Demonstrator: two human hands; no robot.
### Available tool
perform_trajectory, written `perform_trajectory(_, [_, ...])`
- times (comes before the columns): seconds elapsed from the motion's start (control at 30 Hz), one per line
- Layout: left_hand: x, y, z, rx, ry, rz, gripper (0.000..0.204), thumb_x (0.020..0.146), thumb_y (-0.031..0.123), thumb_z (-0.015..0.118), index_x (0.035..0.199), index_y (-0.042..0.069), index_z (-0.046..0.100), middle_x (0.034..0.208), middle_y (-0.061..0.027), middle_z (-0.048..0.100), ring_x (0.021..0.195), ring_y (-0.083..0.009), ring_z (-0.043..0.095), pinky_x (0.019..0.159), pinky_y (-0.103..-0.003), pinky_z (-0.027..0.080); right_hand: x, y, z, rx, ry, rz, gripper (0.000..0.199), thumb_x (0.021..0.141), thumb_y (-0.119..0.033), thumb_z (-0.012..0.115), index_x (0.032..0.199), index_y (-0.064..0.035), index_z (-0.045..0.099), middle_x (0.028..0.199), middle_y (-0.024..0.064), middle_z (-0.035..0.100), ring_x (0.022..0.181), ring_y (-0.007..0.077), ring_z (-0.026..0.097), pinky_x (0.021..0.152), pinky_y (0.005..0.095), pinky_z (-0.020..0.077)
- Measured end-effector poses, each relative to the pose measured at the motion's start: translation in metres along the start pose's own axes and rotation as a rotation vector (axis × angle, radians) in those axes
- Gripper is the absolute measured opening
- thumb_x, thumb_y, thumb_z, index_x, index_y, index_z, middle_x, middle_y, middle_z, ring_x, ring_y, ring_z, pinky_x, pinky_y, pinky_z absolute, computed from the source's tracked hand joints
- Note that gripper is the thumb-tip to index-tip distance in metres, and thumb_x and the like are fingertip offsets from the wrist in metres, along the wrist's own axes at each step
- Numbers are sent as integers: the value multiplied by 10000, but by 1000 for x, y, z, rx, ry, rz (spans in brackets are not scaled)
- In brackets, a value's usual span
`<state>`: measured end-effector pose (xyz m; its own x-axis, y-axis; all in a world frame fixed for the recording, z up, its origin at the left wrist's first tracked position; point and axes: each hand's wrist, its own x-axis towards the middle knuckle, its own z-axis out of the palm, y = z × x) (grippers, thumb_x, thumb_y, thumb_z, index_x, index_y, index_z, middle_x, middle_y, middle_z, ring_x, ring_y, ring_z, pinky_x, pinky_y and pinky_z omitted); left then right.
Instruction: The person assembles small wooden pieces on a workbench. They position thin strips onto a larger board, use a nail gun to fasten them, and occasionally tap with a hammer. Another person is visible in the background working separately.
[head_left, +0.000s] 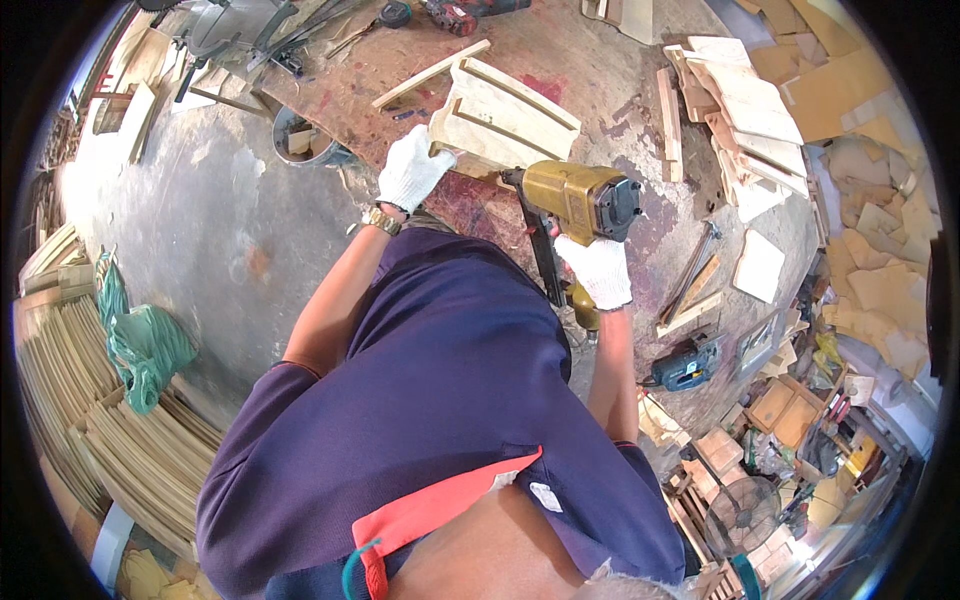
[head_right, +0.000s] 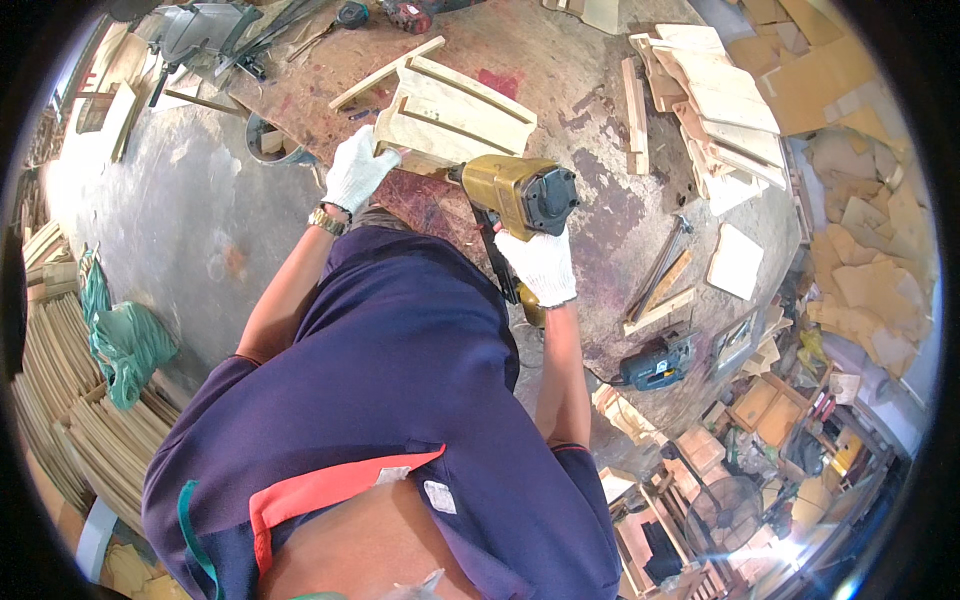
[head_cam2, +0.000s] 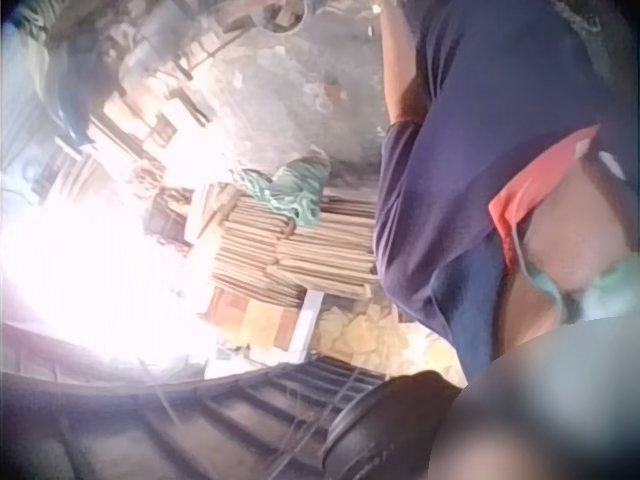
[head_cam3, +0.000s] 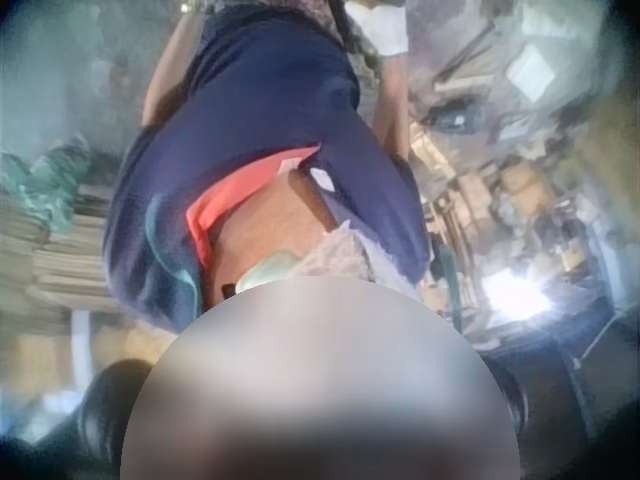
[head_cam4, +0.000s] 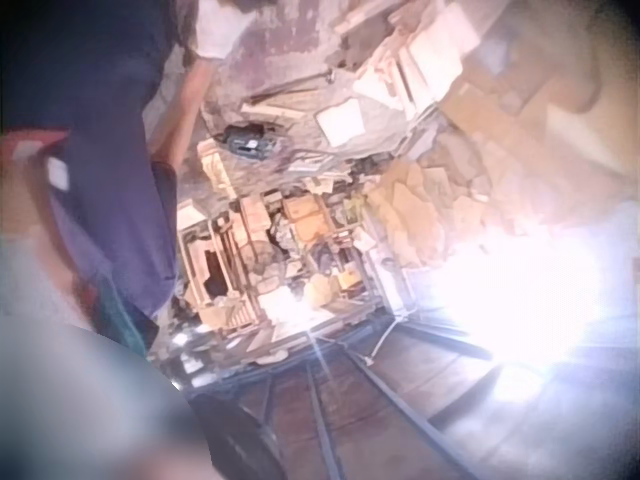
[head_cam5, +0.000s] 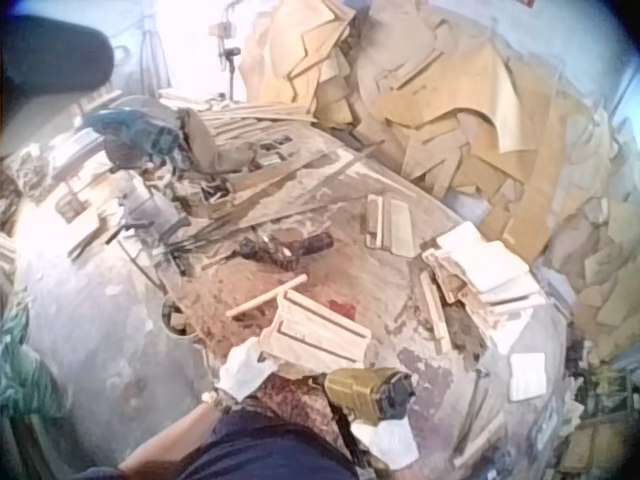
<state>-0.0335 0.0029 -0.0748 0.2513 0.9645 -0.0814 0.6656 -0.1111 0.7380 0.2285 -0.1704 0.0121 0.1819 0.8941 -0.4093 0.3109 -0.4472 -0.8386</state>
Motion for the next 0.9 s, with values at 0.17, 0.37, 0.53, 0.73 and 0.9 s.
perform_trajectory(0.17, [1, -2, -6, 163, -79, 30, 500, 890, 490, 671, 961, 8, 554, 829, -276, 682, 816, -451, 682, 702, -524, 526, 0, -21, 5, 37, -23, -24, 291, 863, -134, 689, 1148, -74, 688, 1015, -1, 752, 606, 93, 642, 617, 270, 560])
perform_trajectory(0.37, [0, 4, -9, 183, -60, 47, 491, 915, 498, 649, 910, 18, 547, 791, -258, 674, 770, -442, 679, 664, -521, 515, 15, -11, 20, -532, 98, -613, 286, 832, -94, 730, 1111, -55, 679, 1067, 62, 757, 858, 186, 715, 804, 348, 567])
perform_trajectory(0.53, [6, 38, -49, 168, 86, 36, 354, 880, 385, 730, 913, 62, 588, 780, -211, 675, 730, -403, 683, 619, -477, 509, -8, 17, -11, 178, 134, 21, 253, 846, -76, 722, 1093, -24, 709, 943, 39, 752, 617, 90, 629, 569, 277, 521])
perform_trajectory(0.73, [20, 124, -88, 79, 121, 330, 259, 878, 235, 686, 1102, 109, 655, 950, -160, 726, 858, -349, 710, 693, -420, 548, 1, 79, -36, -583, 781, -38, 405, 800, -124, 766, 1155, 20, 636, 1046, 208, 649, 985, 366, 691, 831, 395, 550])
perform_trajectory(0.9, [19, 160, -16, 463, -120, 715, 291, 883, 130, 624, 1167, 68, 637, 992, -174, 696, 929, -345, 679, 827, -418, 557, -8, 129, -17, -682, 706, 220, 747, 817, -134, 755, 1504, -163, 465, 1382, 258, 473, 1107, 444, 634, 959, 459, 531])
